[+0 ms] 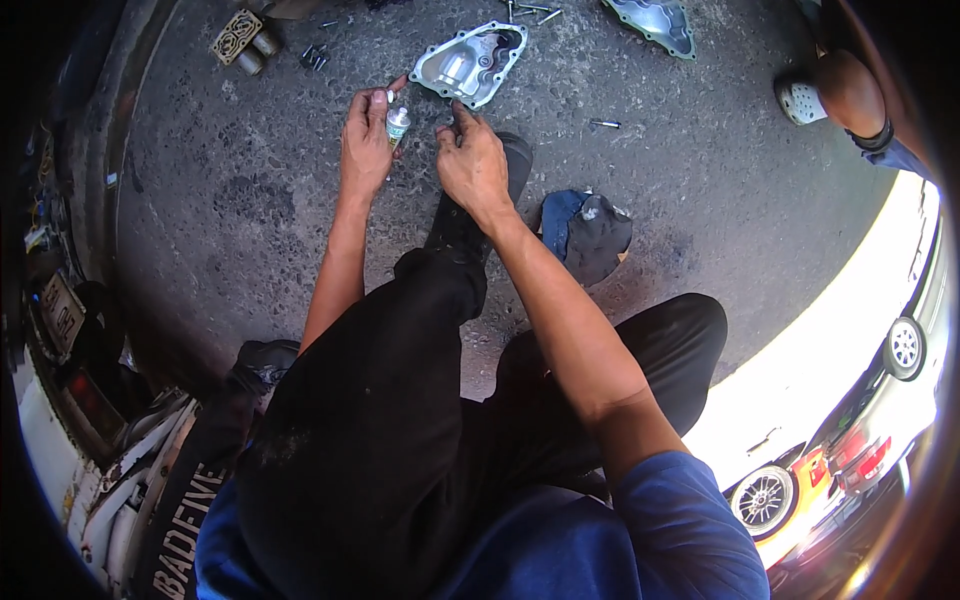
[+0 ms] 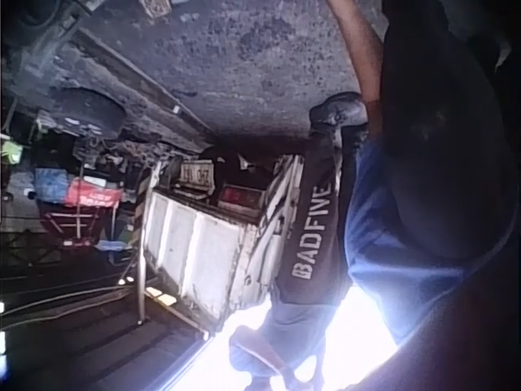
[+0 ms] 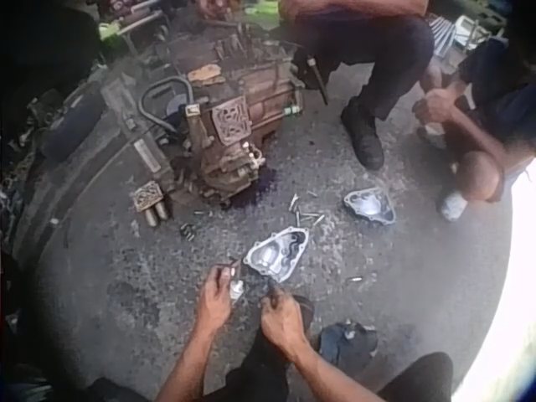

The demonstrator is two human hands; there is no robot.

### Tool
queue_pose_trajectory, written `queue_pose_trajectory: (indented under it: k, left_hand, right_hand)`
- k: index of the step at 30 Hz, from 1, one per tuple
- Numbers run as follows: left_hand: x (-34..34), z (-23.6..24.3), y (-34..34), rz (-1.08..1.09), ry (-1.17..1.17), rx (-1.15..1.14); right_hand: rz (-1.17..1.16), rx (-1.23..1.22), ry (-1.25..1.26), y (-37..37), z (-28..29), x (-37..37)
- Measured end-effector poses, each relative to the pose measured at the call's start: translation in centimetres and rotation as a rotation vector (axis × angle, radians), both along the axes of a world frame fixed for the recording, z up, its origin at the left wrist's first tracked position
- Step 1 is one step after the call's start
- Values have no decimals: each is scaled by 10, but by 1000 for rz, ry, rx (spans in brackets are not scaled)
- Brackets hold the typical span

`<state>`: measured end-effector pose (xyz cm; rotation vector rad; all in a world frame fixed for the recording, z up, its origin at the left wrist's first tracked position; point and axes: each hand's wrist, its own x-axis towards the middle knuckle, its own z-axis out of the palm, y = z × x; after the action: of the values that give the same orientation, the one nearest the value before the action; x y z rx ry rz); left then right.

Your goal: Applying gasket sealant to an engine housing component.

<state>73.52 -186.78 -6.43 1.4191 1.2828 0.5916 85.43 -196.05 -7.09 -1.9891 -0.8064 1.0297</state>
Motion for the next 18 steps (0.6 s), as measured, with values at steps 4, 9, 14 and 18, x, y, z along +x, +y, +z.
queue_pose_trajectory:
  k: [4,9,14,18]
  left_hand:
    - [-4,0,2,-14,29,15]
    - [-4,-1,3,-45,30,3]
    - [-2,1,1,-39,11,-5]
    - [0,5,1,-45,41,-23]
  right_hand:
    - [-85,-48,-41,0,2,-3]
    - [-22,-22,-68,6,5,-7]
    - [-47,-22,-41,6,4,-3]
    - [32,-21,-177,8,3,-5]
